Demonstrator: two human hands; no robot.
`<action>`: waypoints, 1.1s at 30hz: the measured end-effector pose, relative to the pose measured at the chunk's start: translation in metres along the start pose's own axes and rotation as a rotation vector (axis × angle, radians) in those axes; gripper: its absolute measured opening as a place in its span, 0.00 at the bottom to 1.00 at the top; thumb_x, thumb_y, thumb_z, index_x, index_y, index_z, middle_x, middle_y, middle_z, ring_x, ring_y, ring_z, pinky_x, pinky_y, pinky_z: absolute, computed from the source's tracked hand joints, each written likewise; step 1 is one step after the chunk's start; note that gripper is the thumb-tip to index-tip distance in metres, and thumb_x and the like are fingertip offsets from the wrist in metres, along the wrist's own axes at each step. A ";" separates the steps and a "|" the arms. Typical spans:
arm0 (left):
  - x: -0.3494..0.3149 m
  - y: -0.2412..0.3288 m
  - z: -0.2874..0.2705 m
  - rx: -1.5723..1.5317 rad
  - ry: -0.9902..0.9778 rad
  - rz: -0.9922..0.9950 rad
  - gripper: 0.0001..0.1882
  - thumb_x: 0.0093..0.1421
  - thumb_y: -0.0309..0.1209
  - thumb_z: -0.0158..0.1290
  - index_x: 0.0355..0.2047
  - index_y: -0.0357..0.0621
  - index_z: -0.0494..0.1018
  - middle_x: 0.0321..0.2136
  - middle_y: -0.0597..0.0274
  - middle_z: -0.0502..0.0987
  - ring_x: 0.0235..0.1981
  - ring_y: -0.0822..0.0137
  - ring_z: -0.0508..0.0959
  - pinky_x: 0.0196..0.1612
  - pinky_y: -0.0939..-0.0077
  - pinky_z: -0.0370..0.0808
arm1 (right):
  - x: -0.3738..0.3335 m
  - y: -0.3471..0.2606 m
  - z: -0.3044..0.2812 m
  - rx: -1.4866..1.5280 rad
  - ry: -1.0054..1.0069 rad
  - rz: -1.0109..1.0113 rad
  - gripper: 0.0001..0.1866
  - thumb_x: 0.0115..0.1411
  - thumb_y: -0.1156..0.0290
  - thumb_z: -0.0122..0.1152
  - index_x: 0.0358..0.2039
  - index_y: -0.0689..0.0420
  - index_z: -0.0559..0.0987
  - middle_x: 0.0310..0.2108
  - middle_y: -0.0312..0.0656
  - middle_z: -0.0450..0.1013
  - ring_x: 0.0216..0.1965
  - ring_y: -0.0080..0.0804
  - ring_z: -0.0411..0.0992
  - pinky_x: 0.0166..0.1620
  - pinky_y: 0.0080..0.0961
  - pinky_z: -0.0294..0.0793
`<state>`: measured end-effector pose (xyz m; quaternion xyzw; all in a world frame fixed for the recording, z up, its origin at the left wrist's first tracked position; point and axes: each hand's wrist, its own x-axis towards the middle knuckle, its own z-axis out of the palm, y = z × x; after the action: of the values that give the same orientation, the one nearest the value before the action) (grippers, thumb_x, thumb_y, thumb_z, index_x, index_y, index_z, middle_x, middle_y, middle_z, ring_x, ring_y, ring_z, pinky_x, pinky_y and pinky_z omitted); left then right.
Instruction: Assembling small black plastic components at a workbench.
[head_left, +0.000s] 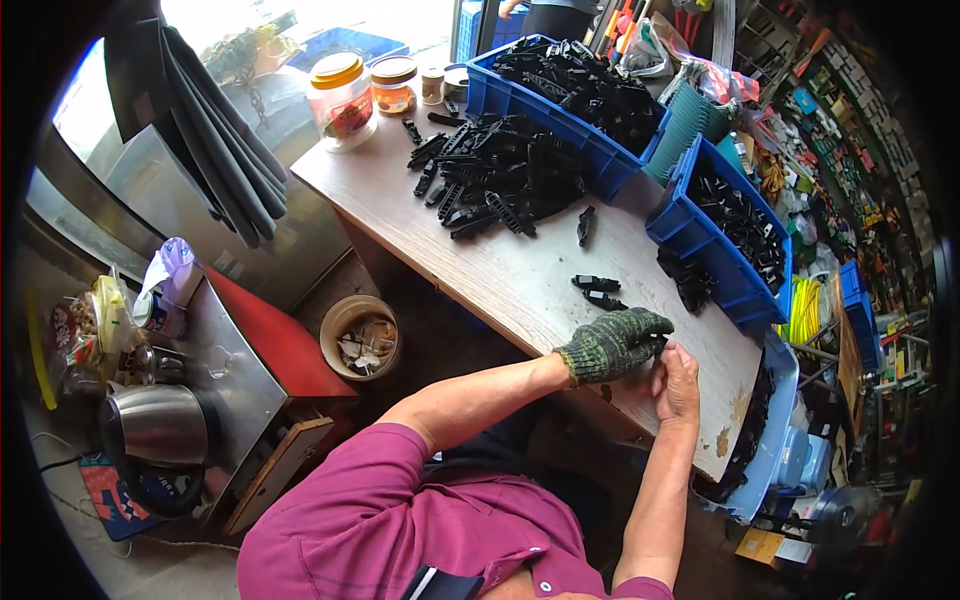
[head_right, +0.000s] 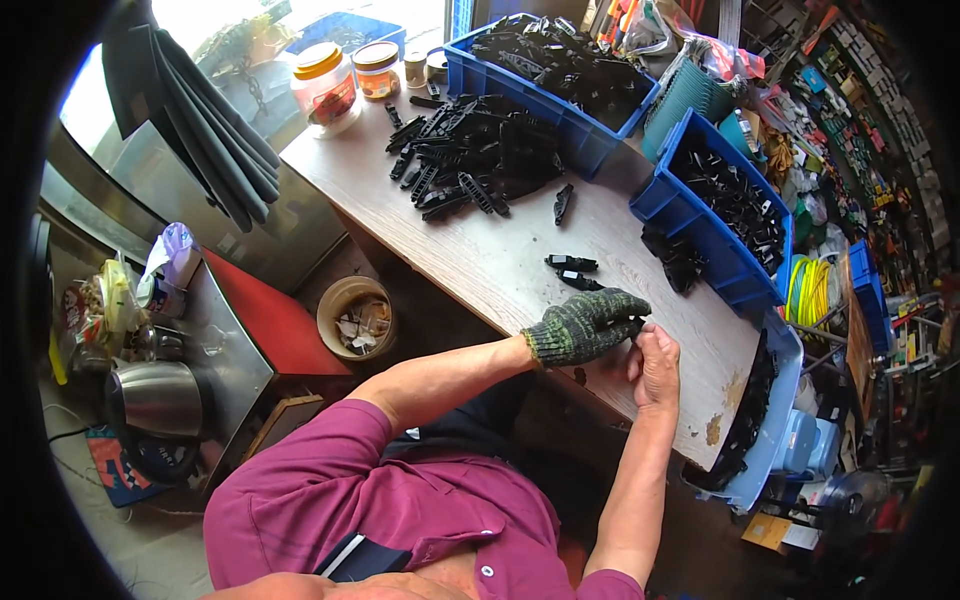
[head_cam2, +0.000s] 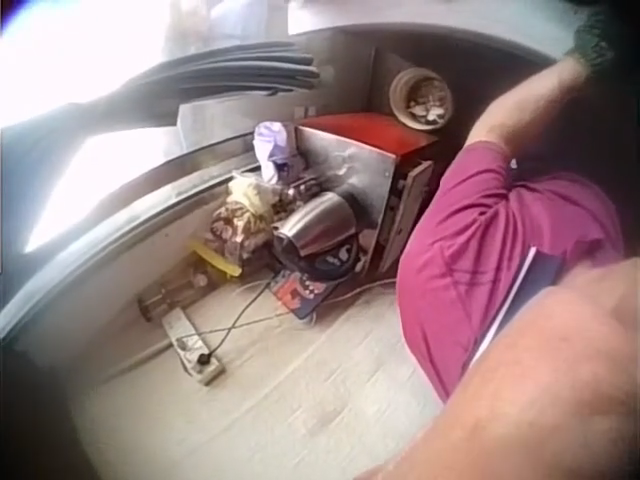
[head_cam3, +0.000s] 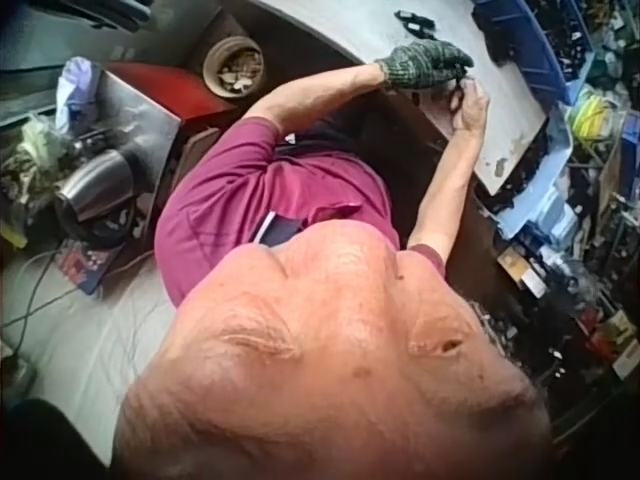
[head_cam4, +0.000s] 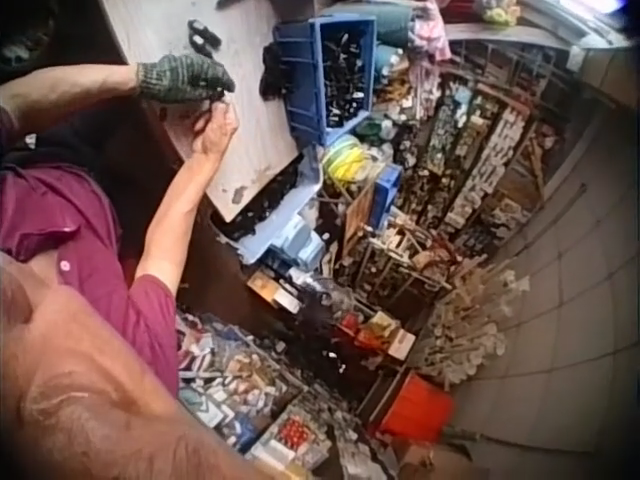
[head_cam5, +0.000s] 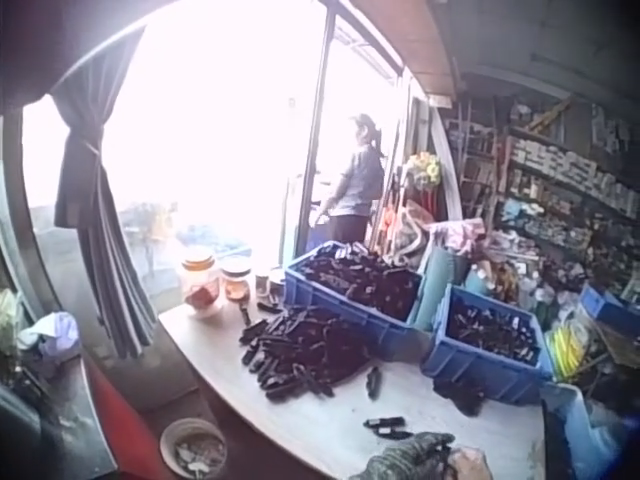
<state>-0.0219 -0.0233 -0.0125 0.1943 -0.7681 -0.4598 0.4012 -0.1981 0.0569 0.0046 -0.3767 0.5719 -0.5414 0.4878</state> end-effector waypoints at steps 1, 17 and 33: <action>0.000 0.000 0.001 0.038 0.036 0.034 0.21 0.61 0.32 0.57 0.54 0.42 0.73 0.47 0.49 0.77 0.49 0.51 0.77 0.53 0.62 0.75 | -0.001 0.005 -0.004 0.015 -0.012 -0.019 0.11 0.64 0.64 0.60 0.37 0.60 0.74 0.21 0.29 0.67 0.12 0.17 0.60 0.15 0.15 0.59; 0.009 0.018 0.004 -0.573 0.214 -0.519 0.08 0.65 0.32 0.53 0.37 0.39 0.76 0.21 0.64 0.75 0.20 0.75 0.73 0.23 0.78 0.70 | -0.011 -0.003 0.040 -0.197 0.193 -0.138 0.16 0.67 0.59 0.58 0.42 0.61 0.80 0.13 0.29 0.62 0.12 0.16 0.56 0.17 0.18 0.59; -0.014 0.017 -0.030 0.683 0.322 -0.033 0.15 0.57 0.34 0.60 0.44 0.45 0.76 0.40 0.49 0.79 0.39 0.48 0.78 0.41 0.54 0.75 | -0.017 0.005 0.046 -0.061 0.325 -0.112 0.20 0.69 0.54 0.49 0.26 0.57 0.70 0.09 0.30 0.54 0.08 0.21 0.53 0.13 0.26 0.68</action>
<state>0.0115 -0.0215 0.0034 0.3993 -0.8008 -0.1471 0.4215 -0.1493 0.0619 0.0048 -0.3302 0.6375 -0.6040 0.3462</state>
